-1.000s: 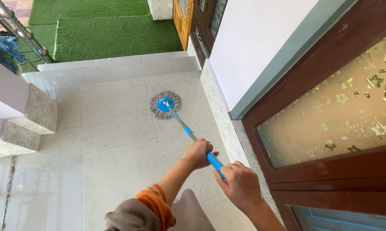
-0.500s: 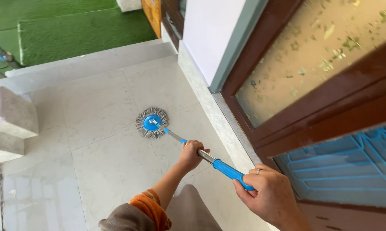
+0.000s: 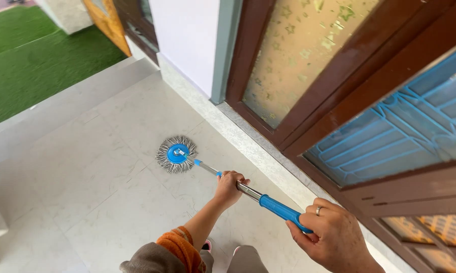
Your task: The person mops a tiled balcony floor using a blue spin mop. They move the mop back and forth across the surface, covering areas near a glass door, a stationary exercise bike, and the balcony railing.
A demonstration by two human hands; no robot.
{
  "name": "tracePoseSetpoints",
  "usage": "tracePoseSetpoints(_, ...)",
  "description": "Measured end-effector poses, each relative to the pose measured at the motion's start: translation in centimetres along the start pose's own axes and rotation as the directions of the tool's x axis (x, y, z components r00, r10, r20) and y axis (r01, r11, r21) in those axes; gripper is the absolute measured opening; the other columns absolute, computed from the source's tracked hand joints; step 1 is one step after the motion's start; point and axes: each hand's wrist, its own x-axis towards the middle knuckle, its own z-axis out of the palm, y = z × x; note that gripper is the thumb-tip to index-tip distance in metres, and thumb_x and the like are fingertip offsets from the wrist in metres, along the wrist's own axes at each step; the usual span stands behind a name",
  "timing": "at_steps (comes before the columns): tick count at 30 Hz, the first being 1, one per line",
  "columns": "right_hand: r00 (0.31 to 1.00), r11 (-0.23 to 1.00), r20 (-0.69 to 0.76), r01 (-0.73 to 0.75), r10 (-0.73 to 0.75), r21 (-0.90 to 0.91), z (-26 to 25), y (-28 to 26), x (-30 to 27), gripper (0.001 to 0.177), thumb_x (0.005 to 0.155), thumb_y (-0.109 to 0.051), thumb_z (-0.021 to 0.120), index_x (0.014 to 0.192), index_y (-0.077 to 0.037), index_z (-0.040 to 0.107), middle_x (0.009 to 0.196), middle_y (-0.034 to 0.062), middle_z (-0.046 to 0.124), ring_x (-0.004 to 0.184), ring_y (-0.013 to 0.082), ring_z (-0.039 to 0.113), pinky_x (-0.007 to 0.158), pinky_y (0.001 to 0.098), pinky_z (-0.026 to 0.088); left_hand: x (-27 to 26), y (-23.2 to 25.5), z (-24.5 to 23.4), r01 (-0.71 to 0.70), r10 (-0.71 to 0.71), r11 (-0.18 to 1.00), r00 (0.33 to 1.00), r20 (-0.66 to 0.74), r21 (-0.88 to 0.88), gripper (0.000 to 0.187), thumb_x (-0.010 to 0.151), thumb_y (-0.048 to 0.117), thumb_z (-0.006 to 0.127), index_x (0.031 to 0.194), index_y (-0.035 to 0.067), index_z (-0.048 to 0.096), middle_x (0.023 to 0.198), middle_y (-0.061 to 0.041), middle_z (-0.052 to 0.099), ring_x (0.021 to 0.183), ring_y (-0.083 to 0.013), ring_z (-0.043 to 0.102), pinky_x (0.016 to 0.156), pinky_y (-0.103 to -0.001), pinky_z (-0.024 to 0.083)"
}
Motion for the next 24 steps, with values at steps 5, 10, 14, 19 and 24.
tracePoseSetpoints(5,0.992,0.990,-0.011,-0.130,0.129,-0.050,-0.3,-2.7,-0.9,0.044,0.069,-0.023,0.063,0.043,-0.014,0.029,0.038,-0.0038,0.031,0.043,0.0123,0.033,0.034,0.0272,0.027,-0.1,0.5,-0.1,-0.085,0.078,0.995,0.990,0.121,0.050,0.037,0.083,0.028,0.051,0.053,0.009,0.044,0.066,-0.003,0.052,0.091,-0.0223,0.042,0.090,-0.047,0.021)
tracePoseSetpoints(10,0.974,0.972,-0.038,-0.226,0.224,-0.060,-1.2,-3.7,-2.9,0.043,0.069,-0.022,0.063,0.043,-0.013,0.030,0.039,-0.0029,0.032,0.044,0.0136,0.034,0.035,0.0288,0.028,-0.5,2.0,1.1,-0.142,0.110,0.983,0.962,0.252,0.115,0.044,0.086,0.030,0.051,0.051,0.008,0.035,0.057,-0.003,0.047,0.089,-0.0222,0.043,0.094,-0.048,0.022)
tracePoseSetpoints(14,0.922,0.921,0.023,-0.384,0.386,-0.072,-2.2,-4.1,-5.6,0.043,0.069,-0.026,0.064,0.040,-0.014,0.035,0.037,-0.0031,0.035,0.043,0.0119,0.037,0.035,0.0283,0.029,-1.7,2.9,3.1,-0.183,0.101,0.956,0.939,0.329,0.228,0.043,0.085,0.033,0.051,0.051,0.008,0.041,0.058,-0.002,0.050,0.093,-0.0211,0.045,0.091,-0.047,0.025)
tracePoseSetpoints(19,0.902,0.903,-0.066,-0.422,0.427,0.078,-5.1,-5.4,-9.1,0.045,0.067,-0.019,0.064,0.041,-0.011,0.028,0.038,-0.0003,0.029,0.040,0.0132,0.034,0.036,0.0272,0.026,-6.3,7.0,4.3,-0.202,0.053,0.918,0.915,0.400,0.342,0.035,0.083,0.031,0.046,0.055,0.011,0.051,0.064,-0.004,0.055,0.094,-0.0192,0.047,0.077,-0.038,0.036)
tracePoseSetpoints(24,0.817,0.811,-0.091,-0.540,0.570,0.224,-8.4,-7.1,-14.5,0.047,0.064,-0.012,0.066,0.041,-0.010,0.025,0.039,0.0004,0.025,0.039,0.0129,0.029,0.038,0.0260,0.023,-12.2,11.7,6.1,-0.192,-0.005,0.919,0.868,0.497,0.345,0.018,0.073,0.016,0.046,0.059,0.013,0.056,0.072,-0.005,0.055,0.081,-0.0217,0.049,0.065,-0.035,0.035)
